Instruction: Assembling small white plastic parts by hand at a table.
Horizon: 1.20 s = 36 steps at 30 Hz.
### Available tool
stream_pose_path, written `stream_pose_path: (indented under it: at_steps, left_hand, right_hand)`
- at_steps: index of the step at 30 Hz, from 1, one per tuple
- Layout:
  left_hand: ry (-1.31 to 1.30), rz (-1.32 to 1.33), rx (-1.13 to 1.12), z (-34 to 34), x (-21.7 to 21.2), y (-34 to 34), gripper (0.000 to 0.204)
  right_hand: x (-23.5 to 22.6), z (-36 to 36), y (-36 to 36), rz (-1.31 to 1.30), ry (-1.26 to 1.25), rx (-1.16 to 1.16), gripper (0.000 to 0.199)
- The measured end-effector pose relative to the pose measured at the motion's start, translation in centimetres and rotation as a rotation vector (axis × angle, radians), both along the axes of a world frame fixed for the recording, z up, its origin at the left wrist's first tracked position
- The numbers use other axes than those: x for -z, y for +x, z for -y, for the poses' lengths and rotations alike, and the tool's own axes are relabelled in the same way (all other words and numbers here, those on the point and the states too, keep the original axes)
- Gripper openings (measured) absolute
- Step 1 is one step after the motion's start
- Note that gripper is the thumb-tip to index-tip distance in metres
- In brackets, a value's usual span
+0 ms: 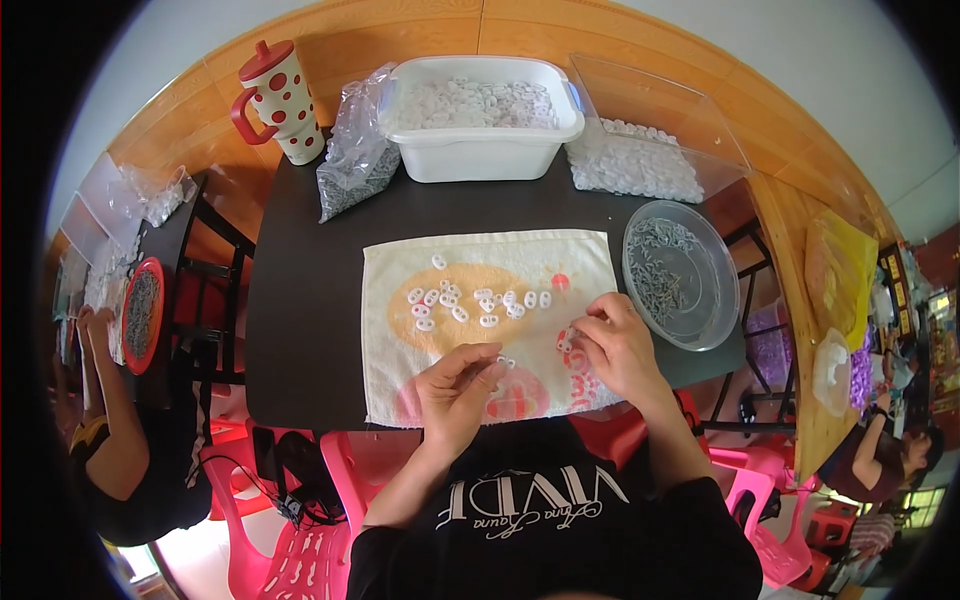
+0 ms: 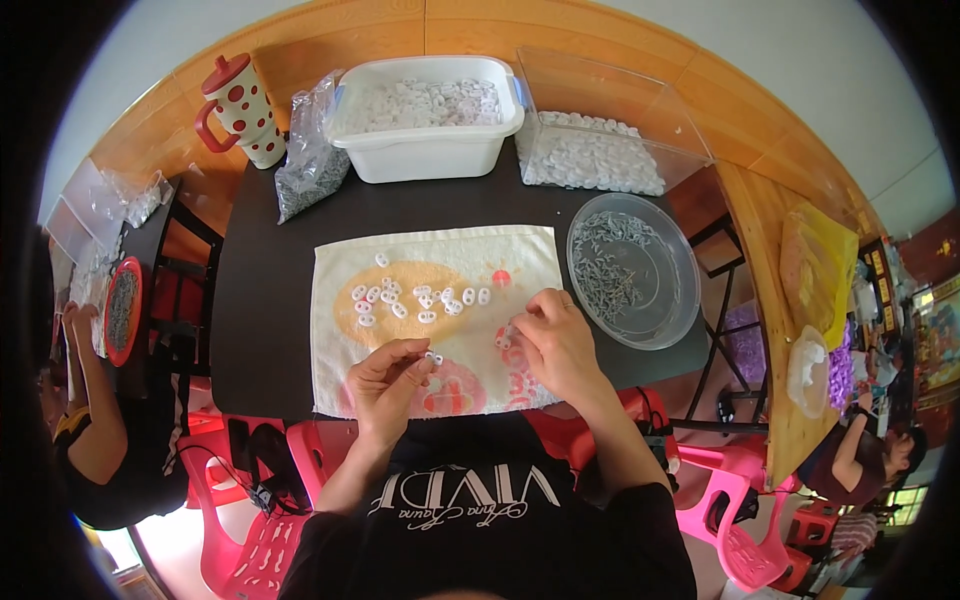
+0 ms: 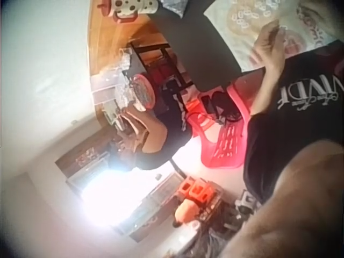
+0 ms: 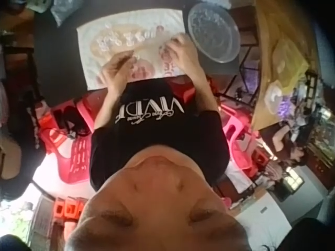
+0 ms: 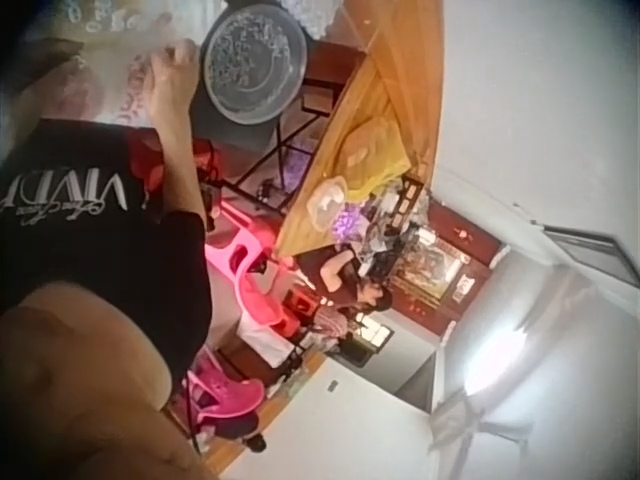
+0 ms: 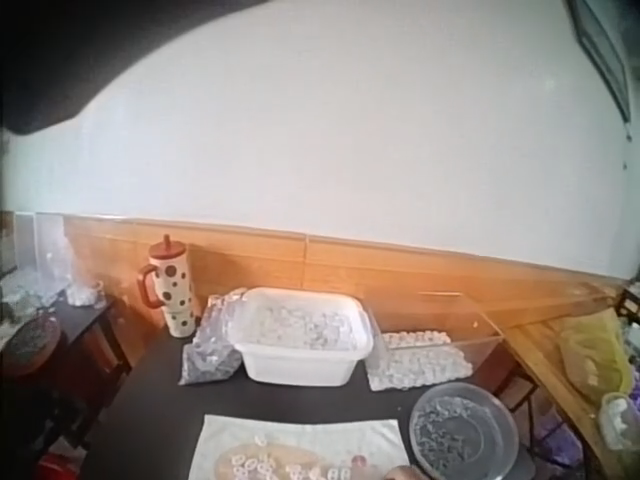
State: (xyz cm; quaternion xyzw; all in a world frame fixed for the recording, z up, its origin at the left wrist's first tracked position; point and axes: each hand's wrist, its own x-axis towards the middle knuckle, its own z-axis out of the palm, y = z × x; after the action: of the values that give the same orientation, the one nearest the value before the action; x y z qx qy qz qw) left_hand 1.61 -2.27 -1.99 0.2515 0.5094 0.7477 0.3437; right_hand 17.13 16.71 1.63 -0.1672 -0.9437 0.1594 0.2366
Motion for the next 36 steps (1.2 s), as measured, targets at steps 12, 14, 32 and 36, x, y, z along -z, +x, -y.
stream_pose_path:
  at_steps: [12, 14, 32, 36]
  left_hand:
    - [-0.018, -0.042, -0.031, -0.2, 0.8, -0.1, 0.023]
    - [-0.012, -0.04, -0.03, -0.1, 1.1, -0.1, 0.023]
    - [0.032, -0.044, -0.007, 0.0, 1.1, -0.1, 0.022]
    - [0.035, -0.039, -0.002, 0.1, 1.1, -0.2, 0.022]
  right_hand:
    - [0.0, -1.0, -0.6, -0.211, -0.241, -0.132, 0.016]
    - [0.1, -1.5, -0.5, -0.258, -0.284, -0.088, 0.015]
    - [1.2, -1.9, -1.8, -0.107, -0.204, -0.08, 0.025]
    - [0.7, -1.9, -2.3, -0.044, -0.083, -0.084, 0.026]
